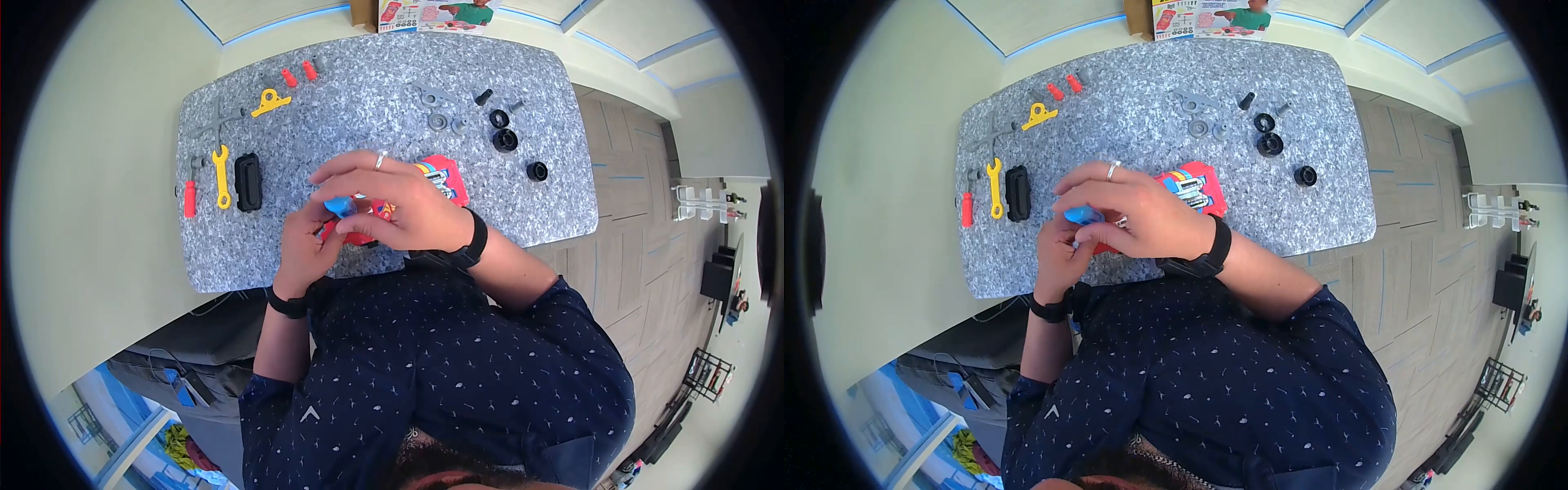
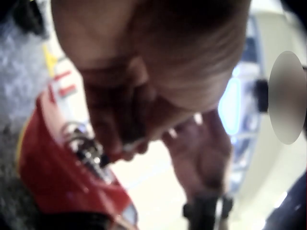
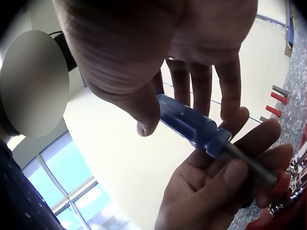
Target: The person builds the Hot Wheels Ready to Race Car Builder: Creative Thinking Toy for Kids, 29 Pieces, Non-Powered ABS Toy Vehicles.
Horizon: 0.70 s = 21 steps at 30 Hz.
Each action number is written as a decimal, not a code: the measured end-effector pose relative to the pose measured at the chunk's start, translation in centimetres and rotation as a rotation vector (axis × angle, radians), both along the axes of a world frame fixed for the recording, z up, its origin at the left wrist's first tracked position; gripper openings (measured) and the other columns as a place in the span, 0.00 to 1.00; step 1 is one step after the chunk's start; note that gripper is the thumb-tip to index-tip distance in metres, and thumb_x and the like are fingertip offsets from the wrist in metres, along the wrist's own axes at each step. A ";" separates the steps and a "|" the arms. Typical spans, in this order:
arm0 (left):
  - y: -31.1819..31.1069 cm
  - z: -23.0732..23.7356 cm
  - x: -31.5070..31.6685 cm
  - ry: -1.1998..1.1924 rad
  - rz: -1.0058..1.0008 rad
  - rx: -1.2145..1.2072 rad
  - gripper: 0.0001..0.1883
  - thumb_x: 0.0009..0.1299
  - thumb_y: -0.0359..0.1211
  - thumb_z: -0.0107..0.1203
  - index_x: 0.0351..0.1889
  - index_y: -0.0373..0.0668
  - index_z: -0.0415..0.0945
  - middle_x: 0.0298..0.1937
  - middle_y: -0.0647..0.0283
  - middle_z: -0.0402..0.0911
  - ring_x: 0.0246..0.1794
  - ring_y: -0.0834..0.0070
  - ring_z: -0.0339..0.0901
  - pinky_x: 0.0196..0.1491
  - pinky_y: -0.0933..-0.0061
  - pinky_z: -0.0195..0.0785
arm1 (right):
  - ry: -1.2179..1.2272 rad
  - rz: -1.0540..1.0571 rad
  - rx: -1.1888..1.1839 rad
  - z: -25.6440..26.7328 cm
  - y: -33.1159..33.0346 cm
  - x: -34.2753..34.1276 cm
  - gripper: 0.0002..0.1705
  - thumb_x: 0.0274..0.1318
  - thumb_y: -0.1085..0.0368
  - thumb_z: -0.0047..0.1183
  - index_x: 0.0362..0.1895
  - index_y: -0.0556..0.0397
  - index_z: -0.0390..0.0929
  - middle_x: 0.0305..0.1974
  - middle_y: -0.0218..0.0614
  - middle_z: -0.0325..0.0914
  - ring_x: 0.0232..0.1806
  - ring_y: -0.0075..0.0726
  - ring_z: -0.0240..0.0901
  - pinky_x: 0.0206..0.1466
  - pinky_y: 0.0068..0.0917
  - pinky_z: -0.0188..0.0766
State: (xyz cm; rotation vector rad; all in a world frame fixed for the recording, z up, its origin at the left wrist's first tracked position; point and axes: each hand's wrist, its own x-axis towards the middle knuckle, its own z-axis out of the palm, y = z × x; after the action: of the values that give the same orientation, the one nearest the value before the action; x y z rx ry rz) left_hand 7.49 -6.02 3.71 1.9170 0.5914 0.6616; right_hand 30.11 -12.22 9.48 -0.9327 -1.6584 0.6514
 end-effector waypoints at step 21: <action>0.0 -4.0 0.7 0.256 0.097 0.072 0.27 0.63 0.33 0.76 0.62 0.42 0.85 0.59 0.53 0.87 0.62 0.48 0.81 0.68 0.47 0.70 | -0.015 0.031 -0.014 -0.9 -0.2 -0.1 0.23 0.61 0.77 0.71 0.61 0.50 0.92 0.60 0.42 0.93 0.57 0.52 0.92 0.58 0.41 0.90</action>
State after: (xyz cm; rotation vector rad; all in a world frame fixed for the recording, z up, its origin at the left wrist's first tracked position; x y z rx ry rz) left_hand 8.23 -6.00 -0.29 2.0666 0.8357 0.5070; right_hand 30.00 -12.43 8.56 -0.9250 -1.6863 0.6795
